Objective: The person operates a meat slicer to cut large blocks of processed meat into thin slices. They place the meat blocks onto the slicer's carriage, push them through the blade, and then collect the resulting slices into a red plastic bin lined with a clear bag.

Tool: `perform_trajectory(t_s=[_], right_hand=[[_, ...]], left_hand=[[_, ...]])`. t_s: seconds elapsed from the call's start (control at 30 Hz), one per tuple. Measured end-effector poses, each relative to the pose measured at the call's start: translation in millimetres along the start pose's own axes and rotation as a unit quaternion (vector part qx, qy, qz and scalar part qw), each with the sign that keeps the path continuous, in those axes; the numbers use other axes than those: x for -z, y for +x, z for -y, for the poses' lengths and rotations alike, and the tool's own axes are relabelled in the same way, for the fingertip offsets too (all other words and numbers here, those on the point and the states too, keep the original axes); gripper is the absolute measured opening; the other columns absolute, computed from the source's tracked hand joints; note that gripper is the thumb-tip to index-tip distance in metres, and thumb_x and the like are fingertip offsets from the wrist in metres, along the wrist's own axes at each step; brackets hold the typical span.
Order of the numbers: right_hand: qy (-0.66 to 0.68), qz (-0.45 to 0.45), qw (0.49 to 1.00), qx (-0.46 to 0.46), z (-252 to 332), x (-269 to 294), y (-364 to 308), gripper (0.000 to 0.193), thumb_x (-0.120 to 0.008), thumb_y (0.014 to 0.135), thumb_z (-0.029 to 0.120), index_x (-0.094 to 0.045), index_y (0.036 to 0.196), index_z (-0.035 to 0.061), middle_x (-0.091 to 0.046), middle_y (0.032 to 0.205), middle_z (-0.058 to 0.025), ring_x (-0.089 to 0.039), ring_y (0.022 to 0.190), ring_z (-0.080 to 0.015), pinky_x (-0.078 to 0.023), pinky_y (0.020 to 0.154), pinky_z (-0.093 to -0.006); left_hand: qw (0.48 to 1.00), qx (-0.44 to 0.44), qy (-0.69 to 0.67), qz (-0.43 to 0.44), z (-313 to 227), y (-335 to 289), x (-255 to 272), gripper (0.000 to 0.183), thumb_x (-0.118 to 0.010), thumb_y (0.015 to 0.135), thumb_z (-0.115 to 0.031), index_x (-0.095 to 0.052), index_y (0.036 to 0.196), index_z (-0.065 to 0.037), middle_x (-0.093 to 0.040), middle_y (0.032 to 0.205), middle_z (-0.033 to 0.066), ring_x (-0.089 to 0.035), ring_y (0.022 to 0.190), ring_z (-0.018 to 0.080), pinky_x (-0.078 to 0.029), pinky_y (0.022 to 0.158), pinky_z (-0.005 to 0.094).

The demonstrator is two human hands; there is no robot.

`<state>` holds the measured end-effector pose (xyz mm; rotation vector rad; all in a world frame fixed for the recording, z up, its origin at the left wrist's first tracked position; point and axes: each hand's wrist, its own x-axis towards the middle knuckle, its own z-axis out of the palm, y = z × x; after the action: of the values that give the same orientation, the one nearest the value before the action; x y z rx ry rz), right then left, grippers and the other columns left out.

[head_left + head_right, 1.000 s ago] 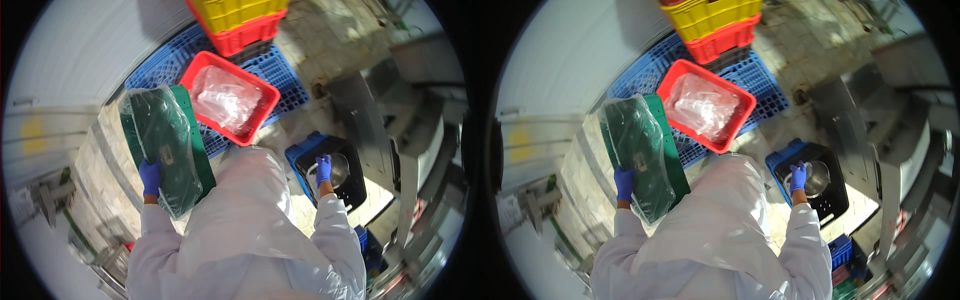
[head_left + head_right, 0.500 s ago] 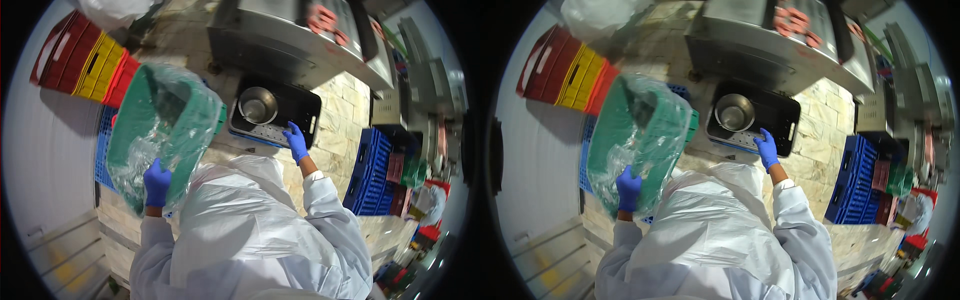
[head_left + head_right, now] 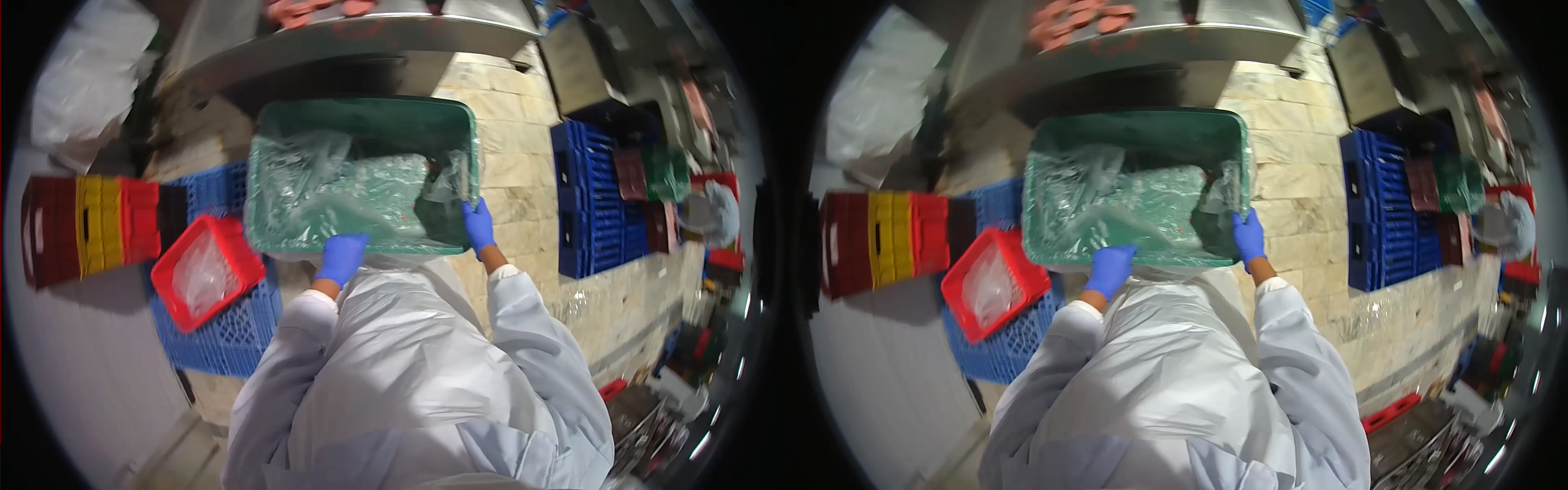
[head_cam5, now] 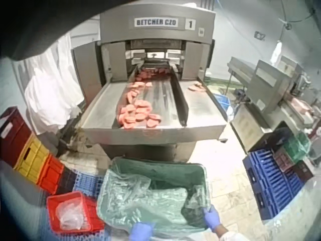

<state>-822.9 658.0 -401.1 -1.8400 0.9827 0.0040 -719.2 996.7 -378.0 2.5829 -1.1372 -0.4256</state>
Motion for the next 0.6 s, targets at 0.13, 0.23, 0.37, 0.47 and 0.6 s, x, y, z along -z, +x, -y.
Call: perform_trajectory(t_s=[0.13,0.23,0.37,0.47,0.6], right_hand=[[-0.131,-0.101,0.986,0.02,31.6,9.0,40.1,0.041,-0.055,0.091,0.03,-0.047,0.124,0.0059,-0.064,0.104,-0.025,-0.061,0.098,-0.0428,-0.047,0.084,-0.0442],[-0.135,-0.087,0.986,0.041,50.4,8.7,73.9,0.04,-0.055,0.091,0.03,-0.047,0.123,0.0075,-0.063,0.102,-0.0266,-0.06,0.097,-0.0451,-0.047,0.081,-0.0473],[-0.162,-0.073,0.984,0.024,55.8,-8.2,82.9,0.045,-0.055,0.09,0.032,-0.043,0.129,0.0112,-0.063,0.105,-0.0284,-0.06,0.098,-0.0472,-0.047,0.083,-0.0516],[-0.154,-0.049,0.986,0.047,60.7,-7.7,82.2,0.049,-0.055,0.09,0.031,-0.039,0.132,0.0109,-0.063,0.103,-0.0302,-0.06,0.096,-0.0482,-0.047,0.082,-0.0525],[-0.148,-0.025,0.985,0.085,53.1,-5.2,94.6,0.056,-0.054,0.091,0.029,-0.031,0.137,0.009,-0.061,0.104,-0.0326,-0.06,0.095,-0.0495,-0.047,0.08,-0.0531]], left_hand=[[0.999,-0.021,0.008,0.028,1.2,63.0,11.7,0.016,-0.056,0.08,-0.012,-0.064,0.093,-0.013,-0.067,0.081,0.0127,-0.067,0.073,0.0317,-0.051,0.06,0.0453],[0.999,-0.025,-0.011,-0.024,0.2,74.2,5.1,0.015,-0.056,0.08,-0.012,-0.064,0.092,-0.013,-0.067,0.08,0.013,-0.067,0.073,0.0324,-0.051,0.06,0.0452],[0.999,-0.002,-0.011,-0.031,13.0,69.9,2.1,0.022,-0.055,0.079,-0.011,-0.065,0.098,-0.014,-0.067,0.081,0.0126,-0.067,0.073,0.0327,-0.052,0.061,0.0447],[1.0,0.017,-0.002,0.005,13.5,67.1,3.1,0.028,-0.054,0.079,-0.01,-0.066,0.104,-0.016,-0.067,0.084,0.0122,-0.066,0.075,0.0325,-0.052,0.063,0.0449],[0.999,0.038,-0.001,-0.001,-0.4,69.9,7.2,0.033,-0.054,0.079,-0.009,-0.065,0.11,-0.017,-0.068,0.086,0.0116,-0.066,0.076,0.0331,-0.052,0.064,0.0459]])
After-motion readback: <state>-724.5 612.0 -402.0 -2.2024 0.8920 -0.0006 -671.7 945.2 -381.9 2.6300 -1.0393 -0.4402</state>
